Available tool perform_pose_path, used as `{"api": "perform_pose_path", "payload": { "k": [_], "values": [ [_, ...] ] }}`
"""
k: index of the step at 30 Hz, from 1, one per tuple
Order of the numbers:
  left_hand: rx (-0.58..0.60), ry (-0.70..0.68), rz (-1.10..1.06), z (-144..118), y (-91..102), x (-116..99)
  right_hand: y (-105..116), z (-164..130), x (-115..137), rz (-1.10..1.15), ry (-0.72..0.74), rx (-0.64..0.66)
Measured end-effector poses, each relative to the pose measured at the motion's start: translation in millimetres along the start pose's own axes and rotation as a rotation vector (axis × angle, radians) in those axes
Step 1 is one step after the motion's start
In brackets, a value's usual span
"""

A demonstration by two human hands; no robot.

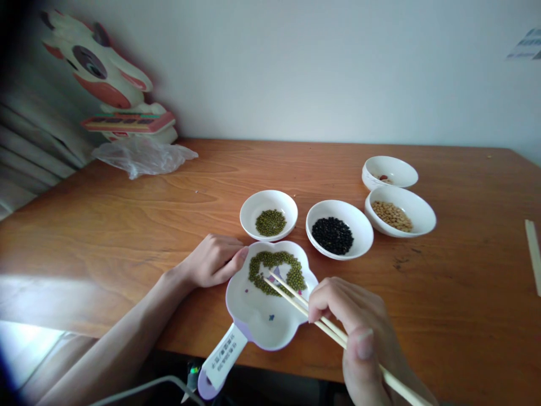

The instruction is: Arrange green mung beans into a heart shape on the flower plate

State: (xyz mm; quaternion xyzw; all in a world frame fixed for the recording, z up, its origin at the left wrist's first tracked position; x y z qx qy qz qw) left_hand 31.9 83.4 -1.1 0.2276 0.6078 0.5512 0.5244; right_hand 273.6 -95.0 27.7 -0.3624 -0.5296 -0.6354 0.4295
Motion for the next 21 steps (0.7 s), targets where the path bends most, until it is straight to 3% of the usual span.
{"api": "perform_pose_path", "payload": {
  "k": [21],
  "values": [
    [0.009,0.003,0.013,-0.2,0.7,0.5,-2.1,11.3,-11.0,0.064,-0.032,-0.088]
  ]
}}
Point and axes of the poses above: each hand's wrist, its own z-axis towards the middle knuckle, its own y-axis out of the back of the hand, x = y × z, the point moved 2 cm from there along z, towards the middle knuckle
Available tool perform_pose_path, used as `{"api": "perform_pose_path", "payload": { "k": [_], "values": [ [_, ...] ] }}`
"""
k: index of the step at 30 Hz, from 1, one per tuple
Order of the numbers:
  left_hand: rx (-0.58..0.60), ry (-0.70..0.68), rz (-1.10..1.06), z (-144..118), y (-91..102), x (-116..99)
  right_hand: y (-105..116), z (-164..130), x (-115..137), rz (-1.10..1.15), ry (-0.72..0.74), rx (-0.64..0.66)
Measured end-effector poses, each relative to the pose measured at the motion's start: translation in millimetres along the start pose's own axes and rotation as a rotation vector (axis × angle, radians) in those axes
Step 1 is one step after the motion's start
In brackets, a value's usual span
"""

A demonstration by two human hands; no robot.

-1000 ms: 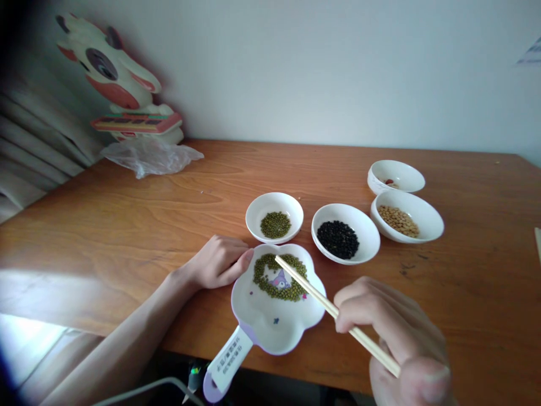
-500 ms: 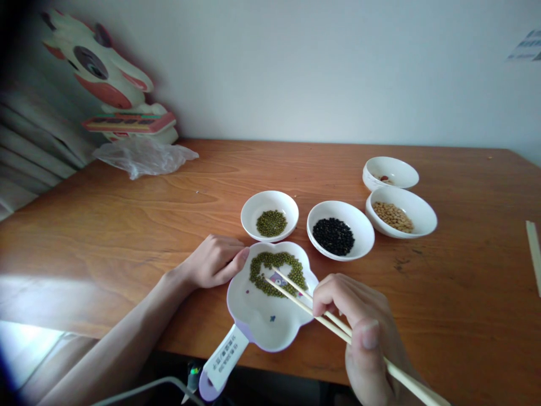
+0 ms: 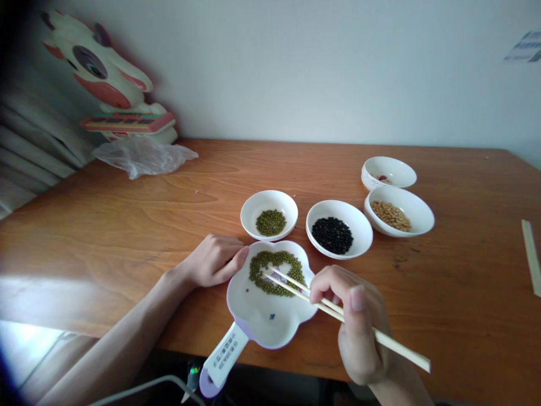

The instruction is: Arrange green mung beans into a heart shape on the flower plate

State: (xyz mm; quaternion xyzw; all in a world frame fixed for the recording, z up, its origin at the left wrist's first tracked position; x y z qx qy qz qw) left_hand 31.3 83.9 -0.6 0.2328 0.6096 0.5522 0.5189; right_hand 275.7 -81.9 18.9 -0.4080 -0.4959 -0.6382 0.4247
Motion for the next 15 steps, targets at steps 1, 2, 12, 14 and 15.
{"api": "perform_pose_path", "payload": {
  "k": [1,2,12,14,15],
  "values": [
    [-0.002,-0.001,0.0,-0.1,-0.1,0.1,-0.2,0.6,0.0,-0.005,0.0,0.001],
    [-0.005,-0.003,0.0,-0.1,-0.2,0.2,-0.3,1.2,0.1,-0.01,0.002,-0.002],
    [-0.01,-0.005,-0.005,0.0,-0.3,-0.5,-0.8,0.9,9.2,-0.007,0.017,-0.013],
    [-0.009,-0.005,-0.001,0.0,-0.1,-0.4,2.7,-0.1,9.9,-0.019,0.013,-0.012],
    [-0.011,-0.007,0.001,0.0,-0.1,-0.3,4.9,-0.5,9.8,-0.027,0.009,-0.013]
  ]
}}
Point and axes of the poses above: each hand's wrist, its own z-axis towards the middle knuckle, its own y-axis out of the back of the hand, x = y × z, the point moved 2 cm from there along z, towards the middle knuckle
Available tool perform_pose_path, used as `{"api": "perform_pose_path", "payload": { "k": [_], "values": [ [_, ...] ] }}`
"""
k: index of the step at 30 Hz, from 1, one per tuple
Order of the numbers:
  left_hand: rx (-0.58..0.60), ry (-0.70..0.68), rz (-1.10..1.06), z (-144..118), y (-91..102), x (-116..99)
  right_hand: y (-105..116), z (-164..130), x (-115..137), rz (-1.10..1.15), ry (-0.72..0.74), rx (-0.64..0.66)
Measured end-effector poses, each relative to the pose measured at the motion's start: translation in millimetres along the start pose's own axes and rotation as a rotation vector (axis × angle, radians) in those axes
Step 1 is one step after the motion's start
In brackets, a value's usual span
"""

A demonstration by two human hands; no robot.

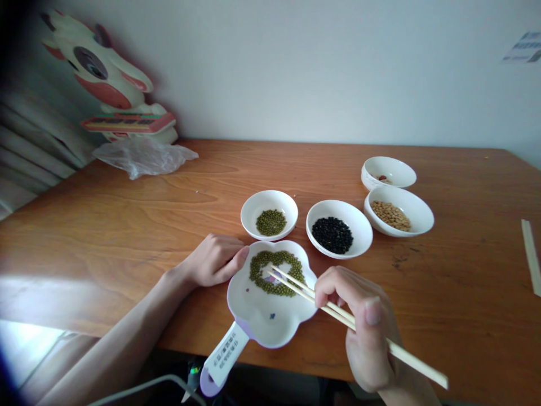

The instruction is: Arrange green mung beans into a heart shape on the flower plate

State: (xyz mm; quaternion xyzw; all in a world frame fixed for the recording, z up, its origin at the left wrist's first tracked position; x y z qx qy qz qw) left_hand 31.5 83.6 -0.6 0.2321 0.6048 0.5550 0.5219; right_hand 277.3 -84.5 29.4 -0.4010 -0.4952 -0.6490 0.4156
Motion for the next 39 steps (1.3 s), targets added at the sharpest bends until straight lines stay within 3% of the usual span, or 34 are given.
{"api": "perform_pose_path", "payload": {
  "k": [9,19,39],
  "values": [
    [0.01,0.003,-0.001,-0.1,-1.6,1.7,8.0,-1.2,-7.5,-0.006,-0.015,0.005],
    [0.016,0.021,-0.004,-0.5,-0.6,0.6,8.4,-2.7,1.2,-0.005,-0.02,-0.032],
    [0.019,0.012,-0.002,-0.2,-1.4,1.4,10.9,-5.4,-11.2,-0.035,-0.021,0.033]
  ]
}}
Point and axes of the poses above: each hand's wrist, its own z-axis towards the middle knuckle, its own y-axis out of the back of the hand, x = y × z, the point moved 2 cm from there along z, towards the middle knuckle
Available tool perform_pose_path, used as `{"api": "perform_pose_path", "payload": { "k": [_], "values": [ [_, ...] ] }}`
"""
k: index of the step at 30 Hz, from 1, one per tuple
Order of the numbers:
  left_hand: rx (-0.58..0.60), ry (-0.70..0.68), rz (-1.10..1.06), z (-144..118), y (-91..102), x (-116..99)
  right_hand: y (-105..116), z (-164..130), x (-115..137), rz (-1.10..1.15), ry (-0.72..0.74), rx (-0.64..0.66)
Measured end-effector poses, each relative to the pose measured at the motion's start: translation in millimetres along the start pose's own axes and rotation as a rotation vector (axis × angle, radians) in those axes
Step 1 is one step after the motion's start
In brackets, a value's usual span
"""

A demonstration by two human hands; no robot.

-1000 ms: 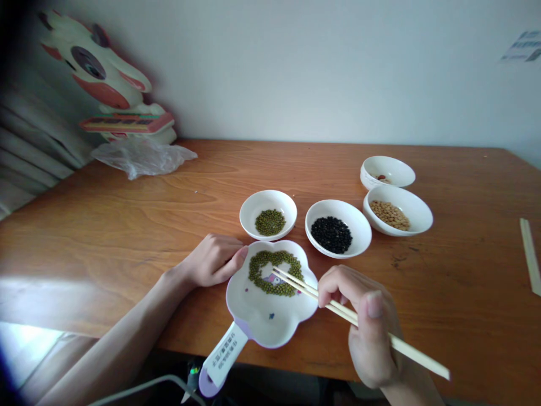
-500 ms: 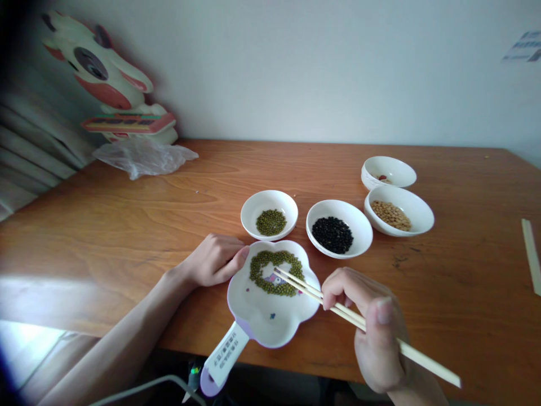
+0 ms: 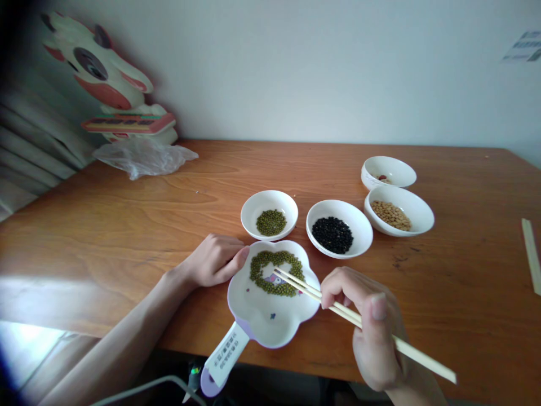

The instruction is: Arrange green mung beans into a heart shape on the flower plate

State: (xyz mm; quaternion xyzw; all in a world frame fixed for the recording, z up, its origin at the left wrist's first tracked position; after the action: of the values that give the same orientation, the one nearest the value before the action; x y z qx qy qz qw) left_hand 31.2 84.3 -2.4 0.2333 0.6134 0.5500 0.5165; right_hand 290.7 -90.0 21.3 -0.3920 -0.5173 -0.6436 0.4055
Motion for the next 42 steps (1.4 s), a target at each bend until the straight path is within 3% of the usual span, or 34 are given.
{"api": "perform_pose_path", "payload": {
  "k": [9,23,30,42],
  "values": [
    [0.004,0.01,0.009,0.0,0.5,-0.5,-3.3,3.1,14.0,0.003,0.037,-0.037],
    [-0.004,0.001,-0.004,-0.4,-0.2,0.4,1.5,1.2,2.7,0.025,0.017,-0.001],
    [0.007,0.013,-0.002,0.1,-0.8,0.8,2.0,4.2,13.2,0.067,0.054,-0.091],
    [-0.013,-0.013,-0.011,-0.1,-1.0,0.9,23.8,5.1,12.8,-0.02,-0.037,-0.108]
  ]
}}
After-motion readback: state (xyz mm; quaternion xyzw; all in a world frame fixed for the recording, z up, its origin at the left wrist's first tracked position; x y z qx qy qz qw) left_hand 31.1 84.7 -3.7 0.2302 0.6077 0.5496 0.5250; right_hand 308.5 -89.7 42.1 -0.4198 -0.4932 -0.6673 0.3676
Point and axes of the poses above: each hand's wrist, its own z-axis towards the middle knuckle, its own y-axis out of the back of the hand, x = y × z, the point moved 2 cm from there along z, towards the middle knuckle
